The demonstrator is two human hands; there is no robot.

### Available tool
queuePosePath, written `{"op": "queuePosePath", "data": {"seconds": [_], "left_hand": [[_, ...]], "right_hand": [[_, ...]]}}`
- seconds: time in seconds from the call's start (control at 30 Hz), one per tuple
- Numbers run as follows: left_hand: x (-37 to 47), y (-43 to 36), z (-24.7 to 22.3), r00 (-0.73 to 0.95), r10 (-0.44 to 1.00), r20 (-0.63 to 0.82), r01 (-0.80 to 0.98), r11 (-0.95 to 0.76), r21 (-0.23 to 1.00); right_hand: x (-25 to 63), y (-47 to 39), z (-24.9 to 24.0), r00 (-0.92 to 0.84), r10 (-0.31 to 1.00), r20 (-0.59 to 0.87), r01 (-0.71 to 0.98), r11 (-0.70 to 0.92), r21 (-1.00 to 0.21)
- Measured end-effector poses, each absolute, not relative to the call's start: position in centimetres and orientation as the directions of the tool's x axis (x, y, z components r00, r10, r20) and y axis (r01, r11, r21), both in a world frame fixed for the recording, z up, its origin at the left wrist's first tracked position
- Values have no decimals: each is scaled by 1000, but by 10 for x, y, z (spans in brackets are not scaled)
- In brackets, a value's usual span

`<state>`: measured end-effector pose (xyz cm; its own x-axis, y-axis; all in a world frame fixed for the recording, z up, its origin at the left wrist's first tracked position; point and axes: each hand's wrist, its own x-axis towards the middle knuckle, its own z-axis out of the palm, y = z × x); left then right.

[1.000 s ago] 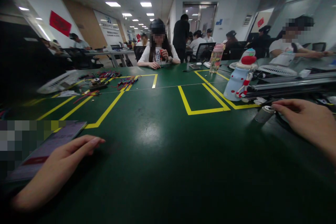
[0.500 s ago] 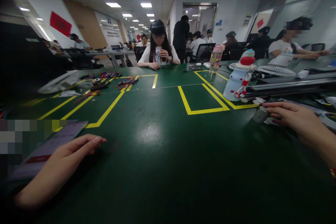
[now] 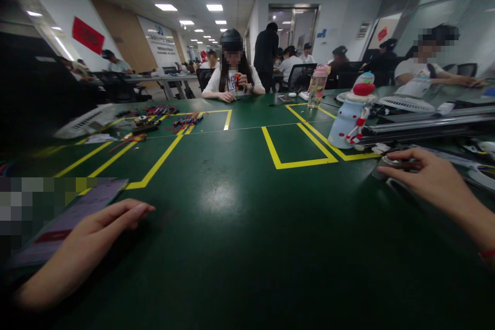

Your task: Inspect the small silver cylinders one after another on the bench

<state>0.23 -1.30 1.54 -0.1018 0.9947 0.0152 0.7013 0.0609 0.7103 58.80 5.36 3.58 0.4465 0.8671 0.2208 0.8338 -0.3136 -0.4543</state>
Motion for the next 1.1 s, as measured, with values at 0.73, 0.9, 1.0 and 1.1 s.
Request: {"op": "queuePosePath", "data": {"seconds": [0.73,0.9,1.0,1.1], "left_hand": [[62,-4,32,283,951,127,721,-299,625],[116,-3,48,483,788,382,539,-611,579],[125,-5,47,503,746,437,500,-663,557],[123,-9,43,507,740,442,500,-670,549]], "right_hand": [[425,43,48,22,989,-147,59,-148,-987],[334,21,33,-621,663,-419,-283,-688,-668],[312,14,19,-713,597,-368,-319,-744,-587],[307,10,14,-723,595,-351,-318,-738,-595]]}}
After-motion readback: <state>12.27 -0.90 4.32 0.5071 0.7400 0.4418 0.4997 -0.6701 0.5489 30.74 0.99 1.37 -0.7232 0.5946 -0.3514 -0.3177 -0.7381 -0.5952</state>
